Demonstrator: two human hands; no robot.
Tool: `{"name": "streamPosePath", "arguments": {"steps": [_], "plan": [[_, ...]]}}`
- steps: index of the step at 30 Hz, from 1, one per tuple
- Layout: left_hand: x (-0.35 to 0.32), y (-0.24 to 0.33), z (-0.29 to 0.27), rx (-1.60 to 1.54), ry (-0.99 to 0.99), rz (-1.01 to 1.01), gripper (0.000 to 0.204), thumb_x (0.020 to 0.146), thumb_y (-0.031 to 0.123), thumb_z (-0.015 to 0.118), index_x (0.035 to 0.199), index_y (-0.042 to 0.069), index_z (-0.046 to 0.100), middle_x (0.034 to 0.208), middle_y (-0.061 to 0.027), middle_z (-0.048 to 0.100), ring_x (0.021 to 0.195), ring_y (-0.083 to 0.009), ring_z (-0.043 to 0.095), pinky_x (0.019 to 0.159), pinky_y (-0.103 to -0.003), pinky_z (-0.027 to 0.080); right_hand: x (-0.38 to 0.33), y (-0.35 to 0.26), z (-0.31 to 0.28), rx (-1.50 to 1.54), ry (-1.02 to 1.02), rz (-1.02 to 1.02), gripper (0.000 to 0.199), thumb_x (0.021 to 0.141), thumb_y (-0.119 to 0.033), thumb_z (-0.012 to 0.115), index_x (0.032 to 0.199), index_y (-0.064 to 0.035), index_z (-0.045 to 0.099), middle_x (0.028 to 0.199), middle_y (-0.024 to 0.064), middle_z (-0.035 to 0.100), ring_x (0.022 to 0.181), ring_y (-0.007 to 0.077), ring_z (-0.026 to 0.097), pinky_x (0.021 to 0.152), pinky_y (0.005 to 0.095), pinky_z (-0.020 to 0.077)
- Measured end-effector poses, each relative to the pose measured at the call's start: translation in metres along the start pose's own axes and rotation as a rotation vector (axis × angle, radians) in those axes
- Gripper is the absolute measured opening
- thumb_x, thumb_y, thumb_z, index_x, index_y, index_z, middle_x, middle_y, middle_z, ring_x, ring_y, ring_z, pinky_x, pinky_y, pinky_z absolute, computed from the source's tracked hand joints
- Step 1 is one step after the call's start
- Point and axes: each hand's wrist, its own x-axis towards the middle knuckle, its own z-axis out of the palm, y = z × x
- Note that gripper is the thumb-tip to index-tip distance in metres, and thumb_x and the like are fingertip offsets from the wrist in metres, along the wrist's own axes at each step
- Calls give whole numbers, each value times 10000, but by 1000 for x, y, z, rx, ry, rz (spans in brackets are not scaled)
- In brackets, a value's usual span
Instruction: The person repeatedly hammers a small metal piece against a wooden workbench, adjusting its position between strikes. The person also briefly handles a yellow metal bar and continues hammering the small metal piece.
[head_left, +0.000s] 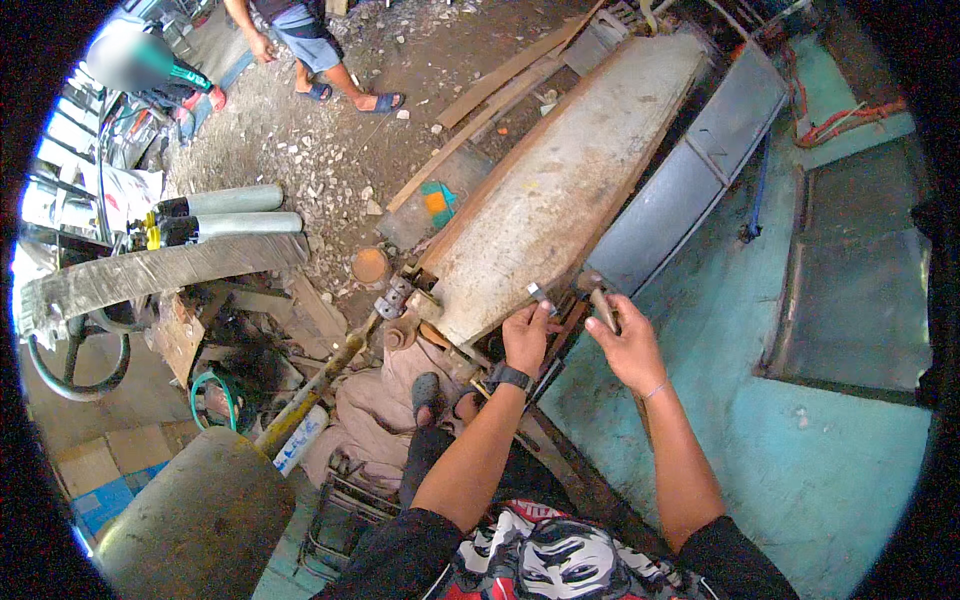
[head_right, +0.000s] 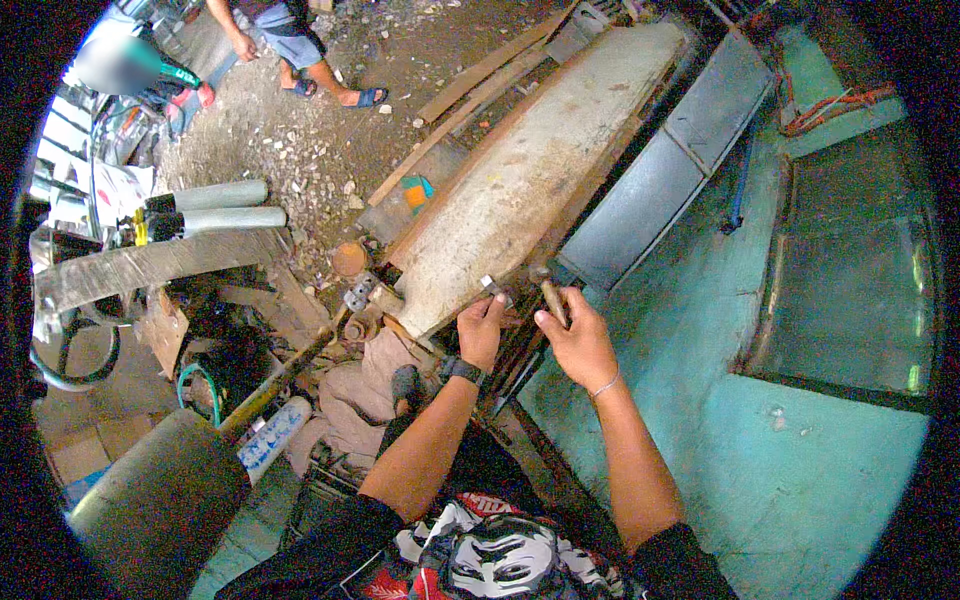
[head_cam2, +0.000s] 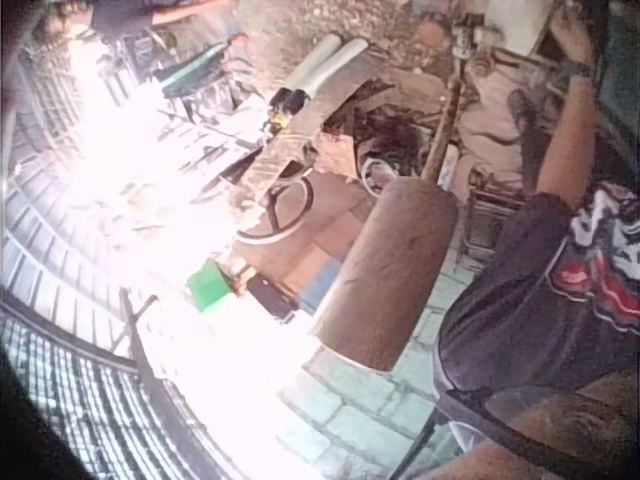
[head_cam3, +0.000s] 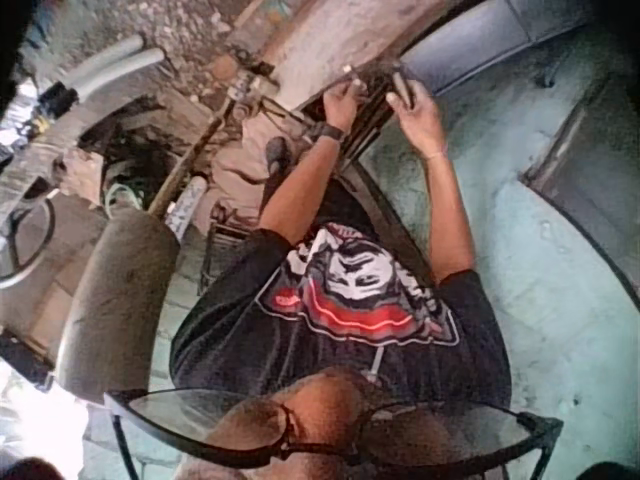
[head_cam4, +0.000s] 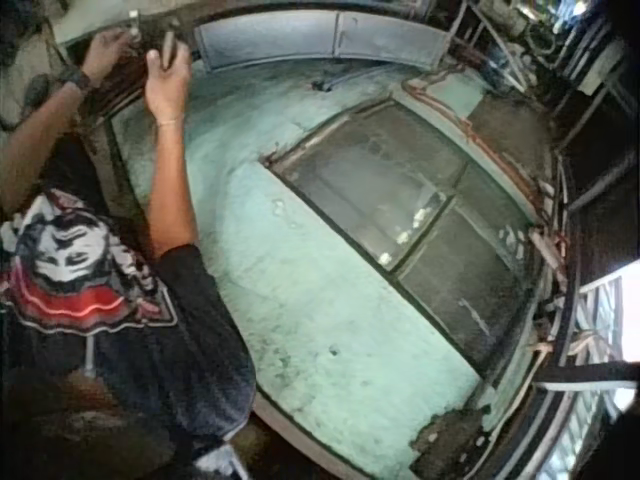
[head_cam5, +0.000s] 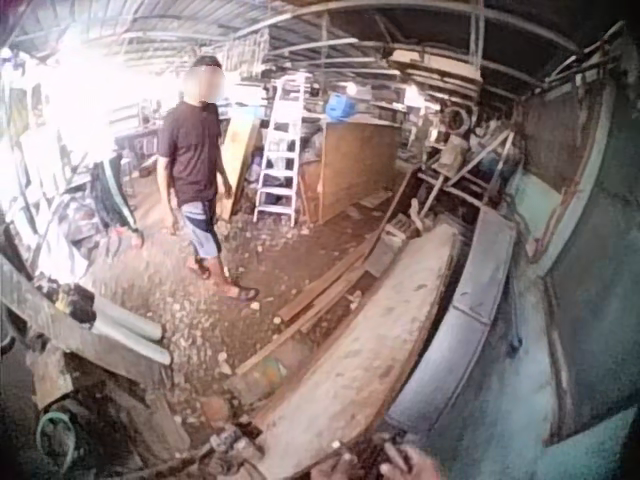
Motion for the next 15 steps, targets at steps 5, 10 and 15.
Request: {"name": "streamPosePath", "arguments": {"steps": [5, 10, 15], "plan": [[-5, 5, 0, 52, 38, 47, 267, 988, 180, 646, 988, -79, 708, 809, -48, 693, 657, -106, 629, 596, -272, 522, 9, -20, 5, -53, -66, -213, 414, 975, -234, 622, 1339, -53, 543, 1027, 202, 689, 897, 430, 675, 778, 470, 548], [-3, 0, -7, 130, -5, 197, 258, 990, 184, 642, 952, -59, 720, 785, -10, 684, 651, -69, 585, 576, -253, 477, 10, -16, 18, -428, -117, -372, 420, 980, -197, 600, 1386, -100, 551, 979, 170, 643, 784, 409, 652, 651, 478, 545], [1, -9, -7, 239, 50, 249, 289, 974, 220, 647, 898, -53, 706, 667, -100, 669, 617, -109, 602, 591, -314, 482, 8, -6, 26, -486, 43, -532, 497, 969, -216, 615, 1446, -138, 502, 864, 122, 581, 617, 349, 635, 523, 447, 540]]}}
